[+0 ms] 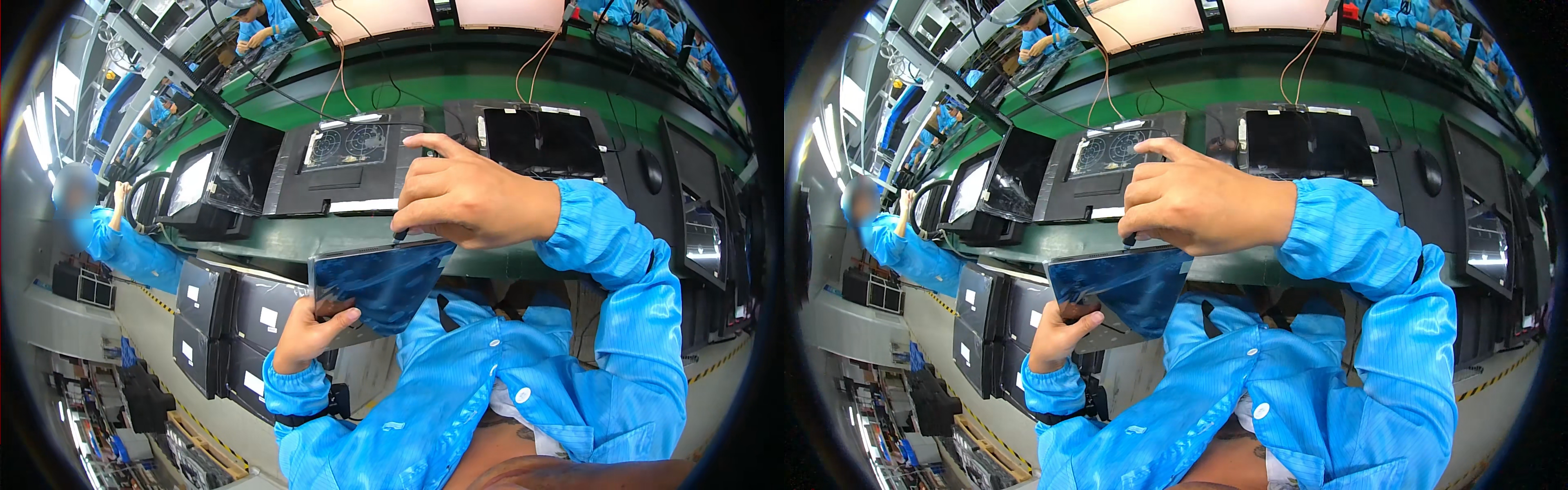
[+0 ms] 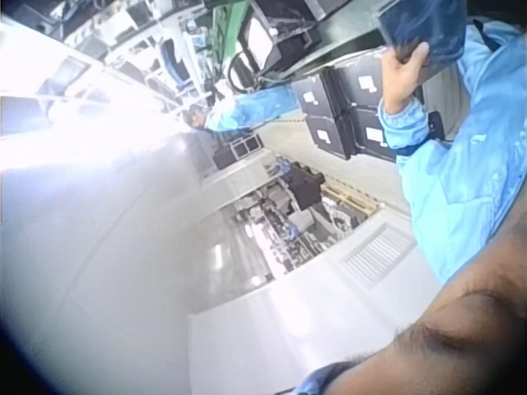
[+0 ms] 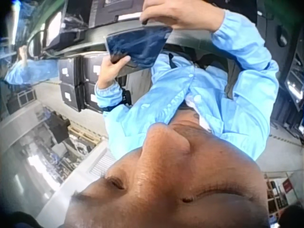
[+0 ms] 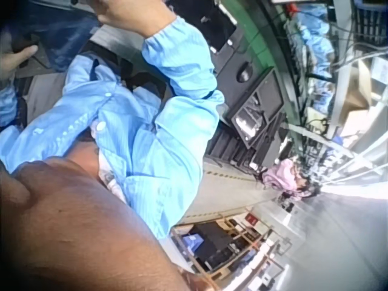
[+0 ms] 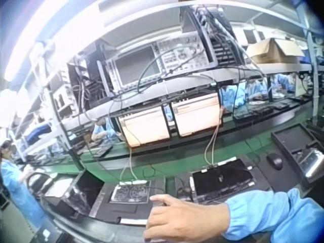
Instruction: Testing, marking, and organizing tablet screens on an electronics production line.
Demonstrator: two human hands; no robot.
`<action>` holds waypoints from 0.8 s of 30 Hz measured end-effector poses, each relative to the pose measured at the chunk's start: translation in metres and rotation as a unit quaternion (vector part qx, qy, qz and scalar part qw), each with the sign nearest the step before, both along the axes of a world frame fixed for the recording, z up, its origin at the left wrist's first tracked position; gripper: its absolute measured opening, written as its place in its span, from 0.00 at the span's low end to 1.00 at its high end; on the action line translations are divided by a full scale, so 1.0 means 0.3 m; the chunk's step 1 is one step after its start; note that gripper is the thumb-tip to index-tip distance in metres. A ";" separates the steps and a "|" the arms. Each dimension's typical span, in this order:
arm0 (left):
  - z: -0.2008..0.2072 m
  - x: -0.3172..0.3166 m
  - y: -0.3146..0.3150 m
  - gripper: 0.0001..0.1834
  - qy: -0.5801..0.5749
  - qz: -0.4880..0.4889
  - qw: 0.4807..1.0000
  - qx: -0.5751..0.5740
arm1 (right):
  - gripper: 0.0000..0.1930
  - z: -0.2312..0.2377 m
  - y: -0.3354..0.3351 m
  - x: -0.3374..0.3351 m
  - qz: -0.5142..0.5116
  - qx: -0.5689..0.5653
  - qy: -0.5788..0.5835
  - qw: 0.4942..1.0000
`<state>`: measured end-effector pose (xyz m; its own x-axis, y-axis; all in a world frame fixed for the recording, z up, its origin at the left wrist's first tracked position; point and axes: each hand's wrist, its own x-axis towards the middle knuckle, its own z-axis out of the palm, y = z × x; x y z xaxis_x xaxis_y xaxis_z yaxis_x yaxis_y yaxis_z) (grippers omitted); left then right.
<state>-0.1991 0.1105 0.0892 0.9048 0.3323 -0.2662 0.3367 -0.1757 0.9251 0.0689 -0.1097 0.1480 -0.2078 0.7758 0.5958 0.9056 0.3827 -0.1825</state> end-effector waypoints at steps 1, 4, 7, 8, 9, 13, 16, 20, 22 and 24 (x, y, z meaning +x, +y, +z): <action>0.002 -0.001 -0.001 0.20 0.004 -0.005 1.000 0.012 | 0.17 0.003 0.000 -0.002 -0.001 -0.007 -0.010 1.000; 0.002 -0.004 0.001 0.20 0.007 -0.012 1.000 0.013 | 0.18 0.013 0.005 -0.011 0.006 -0.012 -0.029 0.999; -0.003 -0.004 0.006 0.20 0.009 -0.004 1.000 -0.002 | 0.18 0.021 0.007 -0.018 0.013 -0.017 -0.050 0.999; -0.005 -0.003 0.007 0.20 0.008 -0.002 1.000 -0.004 | 0.18 0.022 0.009 -0.019 0.008 -0.037 -0.067 0.997; -0.005 -0.002 0.008 0.20 0.013 -0.011 1.000 -0.009 | 0.18 0.023 0.011 -0.019 0.015 -0.024 -0.062 0.998; -0.006 0.019 0.009 0.18 0.052 -0.023 0.998 0.011 | 0.17 0.017 0.029 -0.014 0.032 -0.041 -0.084 0.995; -0.007 0.050 0.022 0.17 0.058 -0.050 0.996 0.042 | 0.15 -0.010 0.033 -0.021 -0.008 0.034 -0.107 0.994; 0.013 0.119 0.112 0.18 0.035 -0.065 0.996 0.048 | 0.14 -0.082 0.002 -0.022 -0.167 0.216 0.048 0.961; 0.034 0.173 0.190 0.19 0.023 -0.121 0.991 0.061 | 0.19 -0.155 0.029 -0.031 -0.171 -0.043 0.339 0.924; 0.050 0.271 0.275 0.21 -0.020 -0.151 0.988 0.027 | 0.19 -0.230 0.092 -0.017 -0.090 -0.196 0.481 0.850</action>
